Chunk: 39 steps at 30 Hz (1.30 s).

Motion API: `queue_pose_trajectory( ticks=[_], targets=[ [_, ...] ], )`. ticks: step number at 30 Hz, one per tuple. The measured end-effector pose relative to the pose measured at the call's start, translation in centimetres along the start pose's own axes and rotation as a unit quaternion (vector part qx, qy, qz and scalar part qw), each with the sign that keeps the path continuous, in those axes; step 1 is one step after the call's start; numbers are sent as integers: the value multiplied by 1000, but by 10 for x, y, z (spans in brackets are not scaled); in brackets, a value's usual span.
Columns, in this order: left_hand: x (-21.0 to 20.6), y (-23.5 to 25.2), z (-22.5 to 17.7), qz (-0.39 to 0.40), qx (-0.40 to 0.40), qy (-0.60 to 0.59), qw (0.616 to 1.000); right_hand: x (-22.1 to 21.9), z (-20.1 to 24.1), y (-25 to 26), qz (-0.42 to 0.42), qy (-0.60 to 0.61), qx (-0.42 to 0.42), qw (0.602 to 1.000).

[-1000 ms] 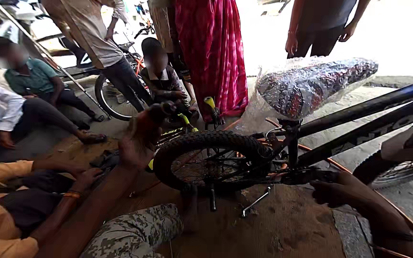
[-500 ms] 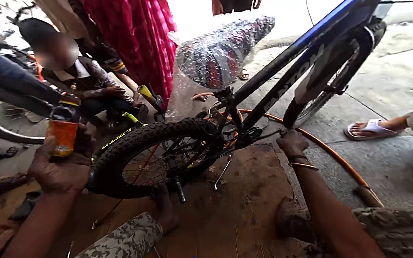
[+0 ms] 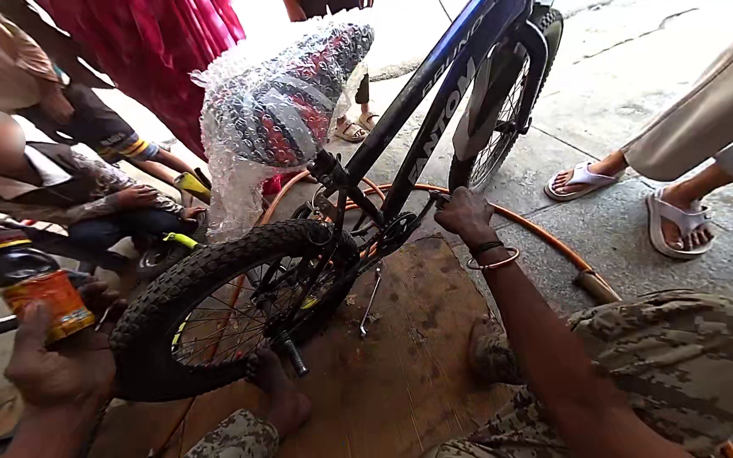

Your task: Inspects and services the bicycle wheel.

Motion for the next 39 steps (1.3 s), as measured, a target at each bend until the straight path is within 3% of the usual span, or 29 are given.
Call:
queue_pose_trajectory(
  ticks=[2, 4, 7, 9, 12, 15, 19, 21, 24, 28, 30, 33, 35, 36, 37, 39],
  targets=[
    [1, 0, 3, -14, -2, 48, 999, 7, 26, -28, 83, 20, 54, 995],
    [4, 4, 6, -14, -25, 77, 997, -17, 51, -60, 221, 114, 95, 964],
    [-2, 7, 6, -13, -49, 115, 992, -110, 70, -97, 391, 203, 108, 891],
    [-6, 6, 3, -20, -48, 135, 989, -181, 51, -99, 408, 194, 103, 886],
    [-6, 5, 0, -33, -26, 122, 992, -228, -14, -53, 320, 89, 53, 942],
    [-5, 4, -2, -23, -19, 124, 992, -197, -65, 8, 165, 44, -18, 985],
    [-6, 4, -1, 1, -71, 217, 974, -115, -61, 30, -30, 35, -39, 998],
    [-10, 4, 2, 4, -96, 246, 965, -105, -61, 34, -61, 32, -20, 997],
    [-15, 8, 3, 2, -111, 258, 960, -104, -65, 25, -100, 144, -70, 982],
    [-8, 12, 9, -9, -106, 260, 960, -147, -46, -22, -134, 380, -127, 906],
    [-8, 11, 8, -9, -112, 256, 960, -182, -15, -55, -20, 469, -121, 875],
    [-9, 11, 8, -13, -118, 260, 958, -218, 38, -94, 217, 618, -157, 739],
    [-8, 13, 9, -18, -120, 268, 956, -238, 55, -94, 294, 698, -160, 634],
    [-8, 13, 8, -19, -123, 271, 954, -242, 58, -93, 306, 722, -157, 600],
    [-8, 13, 8, -19, -122, 273, 954, -244, 59, -92, 307, 737, -153, 582],
    [-7, 16, 9, -22, -124, 270, 955, -235, 61, -92, 291, 733, -151, 596]
  ],
)
Point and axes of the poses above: each hand's wrist, its own y-axis towards the middle knuckle, its own x-axis out of the back of the hand, z = x × y, the point moved 4 cm from there along y, towards the middle knuckle, and after that the axes turned 1 degree about -x, right-handed, at the moved point
